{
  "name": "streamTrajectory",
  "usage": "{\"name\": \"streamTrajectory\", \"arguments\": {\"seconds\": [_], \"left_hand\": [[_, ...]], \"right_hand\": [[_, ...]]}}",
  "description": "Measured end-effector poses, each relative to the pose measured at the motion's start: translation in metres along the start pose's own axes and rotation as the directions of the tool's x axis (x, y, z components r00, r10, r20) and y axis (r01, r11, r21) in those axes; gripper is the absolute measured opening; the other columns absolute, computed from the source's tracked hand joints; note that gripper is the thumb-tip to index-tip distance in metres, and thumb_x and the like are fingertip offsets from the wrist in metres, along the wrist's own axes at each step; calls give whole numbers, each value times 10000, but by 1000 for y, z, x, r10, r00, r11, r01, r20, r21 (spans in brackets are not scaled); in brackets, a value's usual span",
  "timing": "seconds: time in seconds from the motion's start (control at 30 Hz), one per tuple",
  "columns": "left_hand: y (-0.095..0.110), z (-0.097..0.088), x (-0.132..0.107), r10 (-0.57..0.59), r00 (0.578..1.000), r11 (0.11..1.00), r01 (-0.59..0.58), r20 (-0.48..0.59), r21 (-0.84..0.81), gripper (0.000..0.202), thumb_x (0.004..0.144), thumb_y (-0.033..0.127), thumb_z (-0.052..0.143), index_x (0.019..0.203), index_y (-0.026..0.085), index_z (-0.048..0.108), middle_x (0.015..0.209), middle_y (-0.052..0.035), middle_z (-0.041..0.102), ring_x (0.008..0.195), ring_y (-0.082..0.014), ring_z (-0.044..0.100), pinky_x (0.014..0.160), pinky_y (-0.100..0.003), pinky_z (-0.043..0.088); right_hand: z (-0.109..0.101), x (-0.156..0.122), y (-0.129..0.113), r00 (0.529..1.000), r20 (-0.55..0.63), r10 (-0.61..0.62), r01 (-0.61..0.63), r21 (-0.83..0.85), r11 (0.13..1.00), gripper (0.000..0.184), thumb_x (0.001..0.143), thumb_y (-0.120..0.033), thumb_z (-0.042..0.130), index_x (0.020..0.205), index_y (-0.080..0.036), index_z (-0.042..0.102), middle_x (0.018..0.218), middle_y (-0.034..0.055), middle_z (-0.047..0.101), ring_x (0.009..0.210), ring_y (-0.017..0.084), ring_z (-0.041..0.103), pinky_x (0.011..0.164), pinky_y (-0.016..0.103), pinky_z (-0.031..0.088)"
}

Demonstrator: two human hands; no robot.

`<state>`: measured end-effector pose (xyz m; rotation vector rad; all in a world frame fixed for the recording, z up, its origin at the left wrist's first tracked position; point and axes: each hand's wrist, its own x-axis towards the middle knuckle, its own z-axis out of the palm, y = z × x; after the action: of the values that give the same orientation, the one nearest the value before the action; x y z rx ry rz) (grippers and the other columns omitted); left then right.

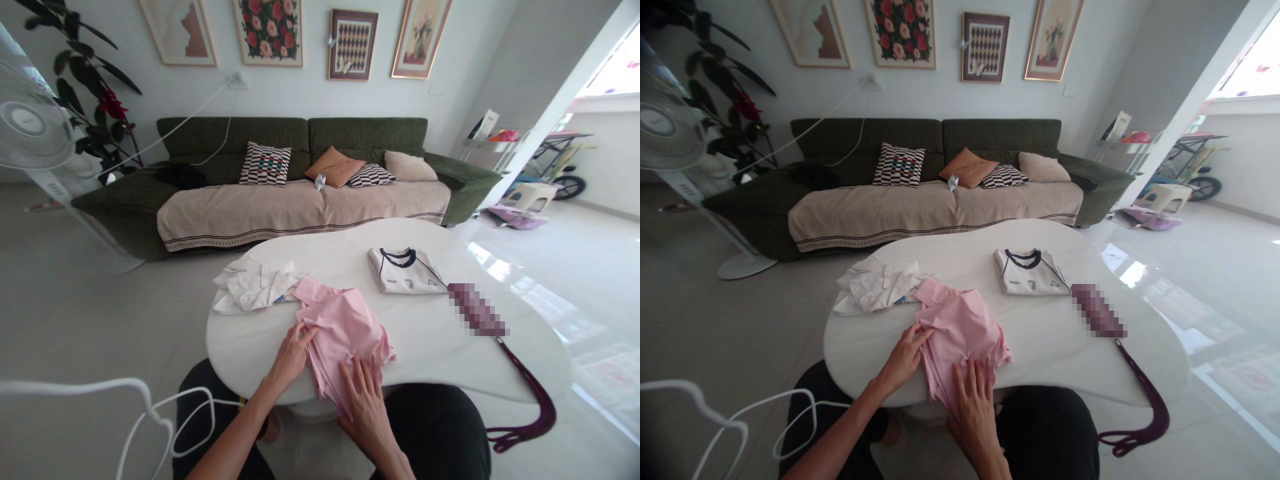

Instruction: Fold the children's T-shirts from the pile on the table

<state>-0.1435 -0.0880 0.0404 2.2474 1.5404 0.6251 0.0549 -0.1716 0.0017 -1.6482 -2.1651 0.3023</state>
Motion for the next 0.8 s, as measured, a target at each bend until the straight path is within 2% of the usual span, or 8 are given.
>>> {"name": "streamTrajectory", "arguments": {"seconds": [0.13,0.23,0.3,0.4,0.5,0.57,0.67,0.8], "left_hand": [[3,-11,23,4,1000,998,-3,-28,58,393,730,66,464,1044,265,590,1090,-40,477,1052,-191,453,933,-349,378],[4,-24,36,45,998,996,-41,-50,81,201,761,144,499,855,226,657,1111,-57,475,1081,-214,428,941,-362,357],[7,-31,42,111,994,992,-109,-25,61,169,771,205,521,870,221,658,1179,-66,460,1139,-225,387,976,-371,313],[14,-31,47,200,967,980,-200,158,-20,408,708,383,616,1095,260,572,1265,-74,434,1203,-241,336,1008,-408,255],[17,-22,45,178,913,983,-184,368,-19,672,578,475,700,1195,312,487,1352,-84,353,1257,-302,254,1004,-511,189],[16,-14,42,136,882,986,-163,452,21,710,532,471,728,1186,316,498,1389,-88,295,1274,-341,201,992,-557,150],[13,-9,37,105,847,988,-147,521,39,738,538,479,721,1210,295,479,1408,-103,254,1275,-358,191,981,-563,167],[11,-13,37,110,805,981,-184,583,69,757,580,508,682,1253,271,428,1410,-127,237,1272,-361,202,955,-594,189]], "right_hand": [[-2,6,8,1000,-7,4,-4,44,999,736,565,-32,432,1280,-201,400,1363,95,348,1270,289,254,990,484,281],[-34,16,24,990,127,-58,29,221,975,490,683,-132,427,1165,-145,515,1185,129,540,1117,242,478,899,368,404],[-63,26,35,982,186,-16,-37,278,960,322,772,-252,393,1001,-158,599,949,108,651,888,219,602,773,323,458],[-101,43,46,983,125,131,-159,256,954,327,834,-340,304,748,-197,585,684,44,646,641,174,600,641,278,445],[-115,50,43,984,47,171,-178,250,952,321,842,-368,292,706,-206,533,661,21,622,607,148,572,616,253,419],[-106,44,32,989,85,120,-138,246,959,303,834,-391,320,717,-206,530,655,16,608,605,145,562,601,247,415],[-69,24,10,990,139,33,-51,132,990,232,748,-408,484,829,-199,544,774,42,607,711,183,568,622,270,432],[-24,5,-3,997,73,38,-24,-181,983,308,669,-191,549,976,-164,533,920,97,573,867,245,537,685,313,431]]}}
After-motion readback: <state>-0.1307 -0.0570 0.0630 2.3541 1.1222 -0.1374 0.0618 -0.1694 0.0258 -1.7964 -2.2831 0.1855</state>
